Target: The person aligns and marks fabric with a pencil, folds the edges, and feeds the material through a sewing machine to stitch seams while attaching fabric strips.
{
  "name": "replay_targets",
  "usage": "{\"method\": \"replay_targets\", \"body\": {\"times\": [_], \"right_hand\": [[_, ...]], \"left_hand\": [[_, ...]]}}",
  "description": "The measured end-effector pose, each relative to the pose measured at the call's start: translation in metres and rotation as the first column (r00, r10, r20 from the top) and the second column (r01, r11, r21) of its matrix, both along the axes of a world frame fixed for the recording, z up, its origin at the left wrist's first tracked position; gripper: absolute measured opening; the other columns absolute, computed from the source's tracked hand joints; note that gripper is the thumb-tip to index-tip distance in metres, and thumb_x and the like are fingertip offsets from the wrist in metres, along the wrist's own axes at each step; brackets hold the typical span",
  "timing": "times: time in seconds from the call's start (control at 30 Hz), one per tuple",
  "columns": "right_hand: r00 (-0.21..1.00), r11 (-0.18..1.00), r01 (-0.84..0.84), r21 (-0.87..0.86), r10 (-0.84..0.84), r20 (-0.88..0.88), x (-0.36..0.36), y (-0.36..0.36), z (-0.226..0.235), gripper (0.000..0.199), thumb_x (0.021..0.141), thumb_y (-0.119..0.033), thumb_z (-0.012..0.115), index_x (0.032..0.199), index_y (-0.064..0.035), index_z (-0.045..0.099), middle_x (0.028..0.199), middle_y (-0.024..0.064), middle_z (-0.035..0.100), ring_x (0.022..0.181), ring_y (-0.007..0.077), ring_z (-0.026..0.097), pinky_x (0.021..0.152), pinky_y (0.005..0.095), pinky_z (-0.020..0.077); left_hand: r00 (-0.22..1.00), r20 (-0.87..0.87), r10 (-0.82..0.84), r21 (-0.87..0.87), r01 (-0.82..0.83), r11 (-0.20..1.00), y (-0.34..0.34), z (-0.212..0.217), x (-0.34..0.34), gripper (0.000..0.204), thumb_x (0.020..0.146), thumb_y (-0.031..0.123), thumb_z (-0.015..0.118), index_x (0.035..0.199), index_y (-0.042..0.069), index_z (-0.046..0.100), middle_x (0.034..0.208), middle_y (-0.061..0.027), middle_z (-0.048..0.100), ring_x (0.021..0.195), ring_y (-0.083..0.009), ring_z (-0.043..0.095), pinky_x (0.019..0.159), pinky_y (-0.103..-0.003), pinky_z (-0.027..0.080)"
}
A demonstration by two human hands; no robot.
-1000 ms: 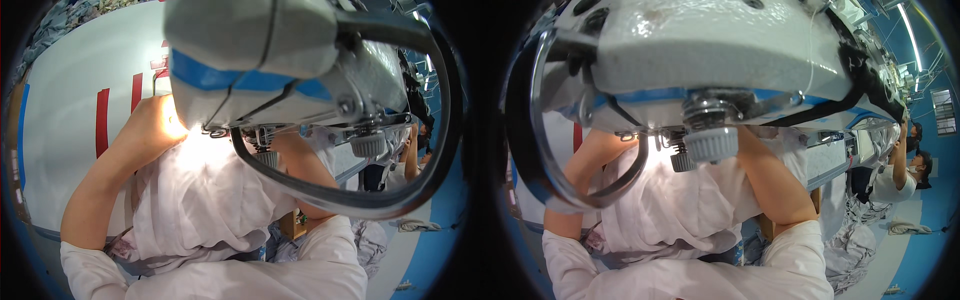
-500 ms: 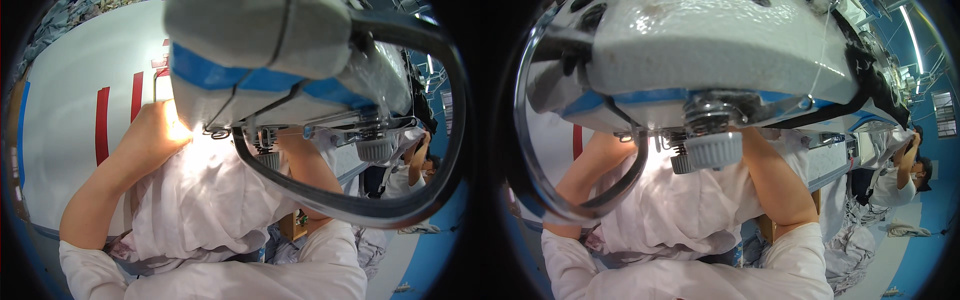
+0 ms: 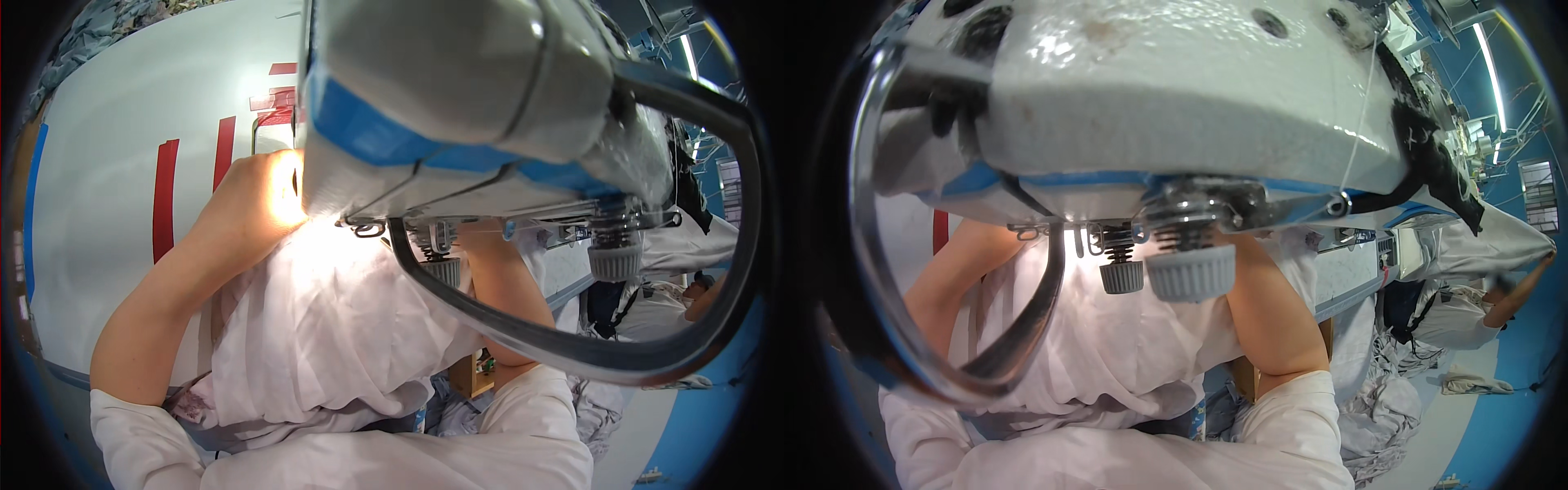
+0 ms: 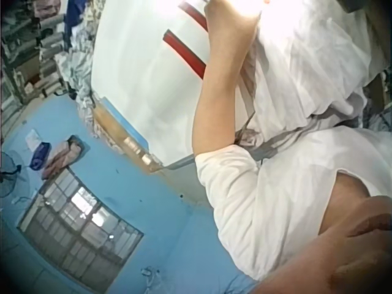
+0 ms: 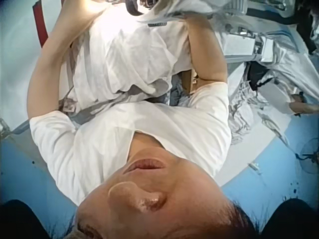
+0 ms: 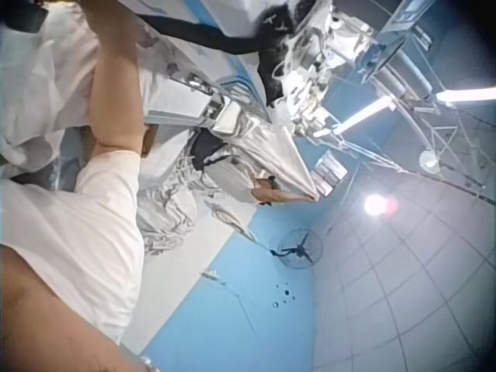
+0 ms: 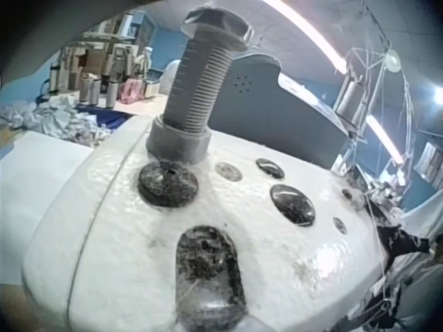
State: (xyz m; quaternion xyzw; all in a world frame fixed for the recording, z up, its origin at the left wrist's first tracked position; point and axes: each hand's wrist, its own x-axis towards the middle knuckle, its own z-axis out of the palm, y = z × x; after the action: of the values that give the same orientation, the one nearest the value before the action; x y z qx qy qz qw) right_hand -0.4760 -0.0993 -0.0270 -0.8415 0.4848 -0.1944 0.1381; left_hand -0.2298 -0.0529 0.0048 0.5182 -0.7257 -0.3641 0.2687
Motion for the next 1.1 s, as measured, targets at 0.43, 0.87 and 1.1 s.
{"method": "replay_targets", "body": {"times": [0.43, 0.87, 1.1], "right_hand": [[1.0, 1.0, 0.002, 0.001, -0.002, 0.006, -0.001, -0.009, 0.001, 0.024, 0.076, -0.018, 0.069, 0.077, 0.0028, 0.058, 0.07, 0.0121, 0.057, 0.069, 0.0229, 0.056, 0.06, 0.038, 0.0425], [1.0, 1.0, 0.0, -0.004, 0.0, 0.007, 0.001, -0.001, 0.001, 0.026, 0.076, -0.02, 0.069, 0.078, 0.0031, 0.057, 0.069, 0.0112, 0.056, 0.067, 0.0213, 0.054, 0.059, 0.0372, 0.0412], [1.0, 1.0, -0.006, -0.014, 0.006, 0.005, 0.005, 0.0, -0.002, 0.028, 0.076, -0.021, 0.07, 0.079, 0.0033, 0.056, 0.068, 0.0107, 0.055, 0.065, 0.0205, 0.053, 0.058, 0.0367, 0.0405]], "left_hand": [[0.999, 0.035, -0.01, -0.063, 0.012, 0.998, 0.001, -0.001, 0.001, 0.003, 0.077, -0.001, 0.052, 0.076, -0.004, 0.051, 0.066, -0.0219, 0.054, 0.06, -0.0358, 0.054, 0.058, -0.041, 0.044], [0.993, -0.084, -0.084, -0.17, 0.069, 0.983, 0.0, -0.001, 0.001, 0.009, 0.079, -0.001, 0.052, 0.07, -0.001, 0.051, 0.06, -0.0156, 0.047, 0.051, -0.0269, 0.044, 0.051, -0.033, 0.04], [0.994, -0.08, -0.078, -0.082, 0.071, 0.994, -0.003, -0.001, 0.002, 0.008, 0.079, -0.001, 0.052, 0.071, -0.001, 0.052, 0.062, -0.0165, 0.05, 0.053, -0.0279, 0.049, 0.054, -0.033, 0.042]]}}
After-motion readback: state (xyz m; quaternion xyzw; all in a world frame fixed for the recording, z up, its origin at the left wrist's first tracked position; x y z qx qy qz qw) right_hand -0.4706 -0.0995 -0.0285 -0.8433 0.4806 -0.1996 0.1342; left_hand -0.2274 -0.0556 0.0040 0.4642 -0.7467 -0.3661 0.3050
